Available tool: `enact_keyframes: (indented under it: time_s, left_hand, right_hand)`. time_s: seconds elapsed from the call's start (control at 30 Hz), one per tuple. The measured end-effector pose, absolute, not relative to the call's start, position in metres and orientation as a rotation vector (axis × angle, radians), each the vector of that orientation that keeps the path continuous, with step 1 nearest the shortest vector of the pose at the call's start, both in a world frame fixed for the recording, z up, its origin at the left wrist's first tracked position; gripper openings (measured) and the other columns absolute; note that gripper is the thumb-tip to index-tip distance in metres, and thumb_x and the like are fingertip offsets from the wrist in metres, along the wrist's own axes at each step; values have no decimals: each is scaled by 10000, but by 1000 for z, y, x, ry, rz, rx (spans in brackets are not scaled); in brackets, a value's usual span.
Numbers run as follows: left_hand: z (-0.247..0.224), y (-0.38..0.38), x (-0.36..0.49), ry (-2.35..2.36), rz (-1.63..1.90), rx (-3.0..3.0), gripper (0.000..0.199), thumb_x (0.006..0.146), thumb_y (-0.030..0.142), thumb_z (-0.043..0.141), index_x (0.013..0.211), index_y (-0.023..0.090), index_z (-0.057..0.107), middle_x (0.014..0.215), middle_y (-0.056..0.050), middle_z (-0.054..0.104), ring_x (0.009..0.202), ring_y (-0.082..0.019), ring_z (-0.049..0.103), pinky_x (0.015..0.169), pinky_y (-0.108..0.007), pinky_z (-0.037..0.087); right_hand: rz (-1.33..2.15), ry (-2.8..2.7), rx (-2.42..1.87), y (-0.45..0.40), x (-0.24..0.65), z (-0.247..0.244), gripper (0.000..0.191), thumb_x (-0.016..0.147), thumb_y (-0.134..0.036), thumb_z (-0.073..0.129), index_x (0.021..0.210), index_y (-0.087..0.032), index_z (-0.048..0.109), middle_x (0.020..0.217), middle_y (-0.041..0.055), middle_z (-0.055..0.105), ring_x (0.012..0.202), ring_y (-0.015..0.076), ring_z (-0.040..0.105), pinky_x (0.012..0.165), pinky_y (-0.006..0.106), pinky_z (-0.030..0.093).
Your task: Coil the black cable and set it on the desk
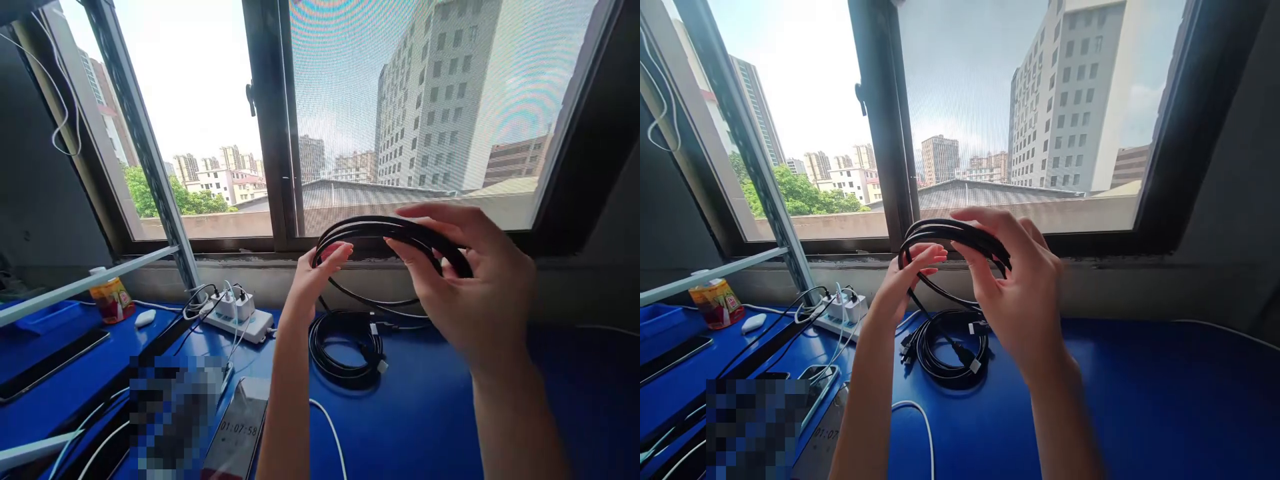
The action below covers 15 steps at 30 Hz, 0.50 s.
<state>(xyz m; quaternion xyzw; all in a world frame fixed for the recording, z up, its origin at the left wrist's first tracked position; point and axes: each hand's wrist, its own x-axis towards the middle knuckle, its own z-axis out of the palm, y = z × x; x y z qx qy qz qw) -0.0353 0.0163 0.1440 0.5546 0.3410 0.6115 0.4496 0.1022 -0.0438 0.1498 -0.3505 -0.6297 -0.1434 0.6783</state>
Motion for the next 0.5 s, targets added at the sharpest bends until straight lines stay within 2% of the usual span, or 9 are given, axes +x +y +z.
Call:
enact_keyframes:
  time_s: [0.13, 0.23, 0.33, 0.4, 0.5]
  left_hand:
    - [140, 24, -30, 831, 1589, 1269, 292, 761, 284, 642, 496, 189, 565, 641, -20, 621, 743, -156, 623, 675, -252, 462]
    - [140, 22, -29, 754, 1626, 1155, 440, 797, 293, 607, 409, 188, 430, 486, 20, 474, 634, -119, 591, 602, -216, 433]
    - [149, 14, -28, 616, 1536, 930, 528, 845, 273, 551, 402, 185, 277, 404, 58, 279, 471, -68, 478, 422, -164, 297]
    - [156, 7, -26, 549, 1466, 845, 542, 876, 262, 511, 419, 182, 231, 393, 65, 221, 405, -46, 383, 362, -155, 198]
    - [162, -2, -23, 536, 1433, 858, 545, 915, 279, 455, 434, 183, 216, 381, 63, 213, 372, -37, 334, 343, -142, 190]
  right_hand:
    - [-411, -1250, -760, -50, 97, 153, 75, 872, -310, 660, 878, -244, 623, 915, 33, 610, 801, 192, 602, 501, 252, 444]
    - [-359, -1246, -704, -53, 99, 156, 129, 845, -304, 675, 879, -225, 578, 841, 26, 602, 766, 189, 610, 496, 251, 434]
    - [-230, -1280, -781, -48, 105, 156, 265, 774, -340, 717, 954, -217, 566, 739, 8, 593, 702, 192, 609, 538, 274, 457]
    - [-111, -1274, -895, -41, 109, 155, 329, 728, -368, 737, 969, -210, 578, 657, -10, 567, 597, 180, 587, 521, 278, 444]
    - [161, -1223, -959, -33, 110, 155, 303, 695, -365, 729, 916, -199, 605, 516, -43, 480, 426, 138, 494, 467, 273, 404]
